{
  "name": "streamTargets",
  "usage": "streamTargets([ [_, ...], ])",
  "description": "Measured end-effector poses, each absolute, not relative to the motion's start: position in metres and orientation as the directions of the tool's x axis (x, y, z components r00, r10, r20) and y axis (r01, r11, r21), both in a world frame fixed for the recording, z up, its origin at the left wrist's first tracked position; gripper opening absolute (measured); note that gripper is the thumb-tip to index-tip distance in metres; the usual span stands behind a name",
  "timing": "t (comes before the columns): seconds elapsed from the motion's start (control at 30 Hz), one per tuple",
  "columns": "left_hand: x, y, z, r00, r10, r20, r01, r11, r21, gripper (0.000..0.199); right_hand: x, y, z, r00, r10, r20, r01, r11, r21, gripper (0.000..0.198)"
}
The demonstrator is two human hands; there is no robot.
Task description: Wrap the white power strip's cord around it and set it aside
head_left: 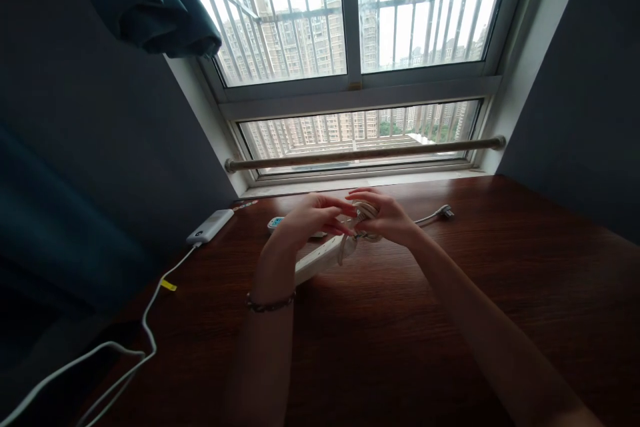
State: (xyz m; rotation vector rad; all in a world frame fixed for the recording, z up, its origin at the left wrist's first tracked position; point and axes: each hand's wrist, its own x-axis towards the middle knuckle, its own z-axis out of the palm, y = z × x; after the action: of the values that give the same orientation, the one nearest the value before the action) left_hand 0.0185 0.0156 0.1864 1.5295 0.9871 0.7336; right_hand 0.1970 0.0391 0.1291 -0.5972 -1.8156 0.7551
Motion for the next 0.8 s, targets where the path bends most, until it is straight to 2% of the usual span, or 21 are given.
streamTargets([
  [0.07, 0.011, 0.01, 0.198, 0.391, 0.917, 0.08, 0.283, -0.202, 0.937, 0.029, 0.195, 0.036, 0.13, -0.27, 0.79, 0.55, -0.05, 0.559, -0.827, 0.046],
  [0.13, 0.01, 0.006, 0.202, 0.418, 0.892, 0.174, 0.363, -0.34, 0.868, 0.028, 0.192, 0.031, 0.13, -0.239, 0.872, 0.428, -0.165, 0.398, -0.902, 0.047],
  [0.27, 0.024, 0.002, 0.196, 0.562, 0.814, 0.15, 0.476, -0.466, 0.746, 0.031, 0.186, 0.017, 0.138, -0.231, 0.937, 0.261, -0.363, 0.165, -0.917, 0.048],
  [0.33, 0.032, -0.001, 0.193, 0.579, 0.803, 0.141, 0.507, -0.489, 0.71, 0.035, 0.186, 0.01, 0.145, -0.229, 0.951, 0.208, -0.443, 0.089, -0.892, 0.047],
  [0.37, 0.033, -0.003, 0.193, 0.549, 0.815, 0.184, 0.522, -0.507, 0.686, 0.037, 0.187, 0.007, 0.149, -0.228, 0.956, 0.183, -0.473, 0.055, -0.879, 0.048],
  [0.47, 0.025, -0.013, 0.198, 0.406, 0.835, 0.372, 0.603, -0.55, 0.578, 0.05, 0.193, 0.001, 0.159, -0.212, 0.97, 0.12, -0.529, -0.011, -0.849, 0.049],
  [0.63, 0.003, -0.035, 0.214, 0.412, 0.844, 0.344, 0.727, -0.532, 0.434, 0.065, 0.203, -0.002, 0.168, -0.158, 0.984, 0.081, -0.592, -0.029, -0.805, 0.047],
  [0.8, 0.014, -0.049, 0.217, 0.357, 0.816, 0.454, 0.833, -0.498, 0.241, 0.068, 0.206, 0.002, 0.168, -0.116, 0.992, 0.051, -0.64, -0.035, -0.767, 0.04],
])
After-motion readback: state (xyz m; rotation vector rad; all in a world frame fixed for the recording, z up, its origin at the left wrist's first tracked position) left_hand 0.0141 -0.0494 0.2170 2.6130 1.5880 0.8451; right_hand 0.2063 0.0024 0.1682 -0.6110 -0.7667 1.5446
